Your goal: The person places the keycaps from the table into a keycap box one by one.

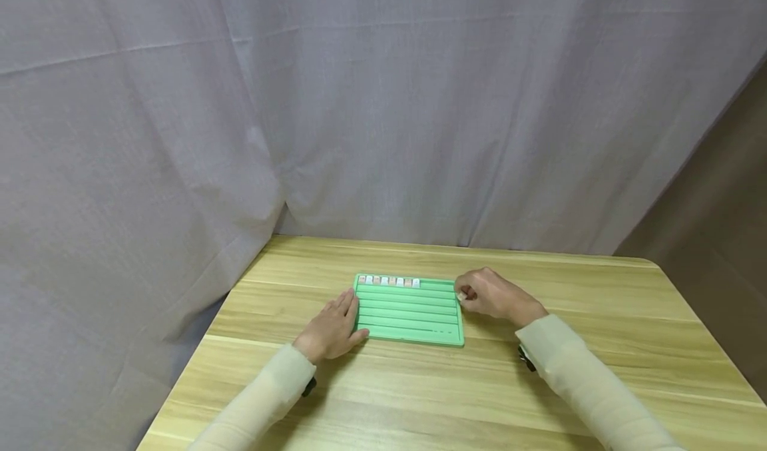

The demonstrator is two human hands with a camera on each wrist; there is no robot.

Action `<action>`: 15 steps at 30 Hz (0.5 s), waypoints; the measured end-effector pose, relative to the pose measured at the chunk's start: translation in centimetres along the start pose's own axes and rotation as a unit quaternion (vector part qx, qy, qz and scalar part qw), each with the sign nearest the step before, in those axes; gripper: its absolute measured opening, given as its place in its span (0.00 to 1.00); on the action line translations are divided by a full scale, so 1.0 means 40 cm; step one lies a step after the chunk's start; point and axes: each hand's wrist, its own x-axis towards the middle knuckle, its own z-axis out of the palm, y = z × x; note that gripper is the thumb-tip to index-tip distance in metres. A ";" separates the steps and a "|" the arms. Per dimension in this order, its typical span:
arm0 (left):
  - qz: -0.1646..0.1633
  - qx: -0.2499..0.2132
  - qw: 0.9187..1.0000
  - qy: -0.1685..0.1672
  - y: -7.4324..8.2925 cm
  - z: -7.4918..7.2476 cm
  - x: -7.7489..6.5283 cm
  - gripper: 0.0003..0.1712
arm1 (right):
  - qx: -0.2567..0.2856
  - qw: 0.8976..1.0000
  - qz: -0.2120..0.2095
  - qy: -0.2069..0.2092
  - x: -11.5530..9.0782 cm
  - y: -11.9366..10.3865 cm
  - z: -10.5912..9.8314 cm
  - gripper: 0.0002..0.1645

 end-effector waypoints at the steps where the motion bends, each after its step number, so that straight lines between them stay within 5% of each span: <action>1: 0.000 0.002 1.000 0.000 -0.001 0.001 0.001 0.47 | 0.002 1.000 -0.001 0.001 0.000 -0.001 0.000 0.09; 15: 0.002 0.007 1.000 0.001 -0.004 0.000 0.002 0.47 | -0.015 1.000 -0.013 0.023 0.034 -0.014 0.008 0.05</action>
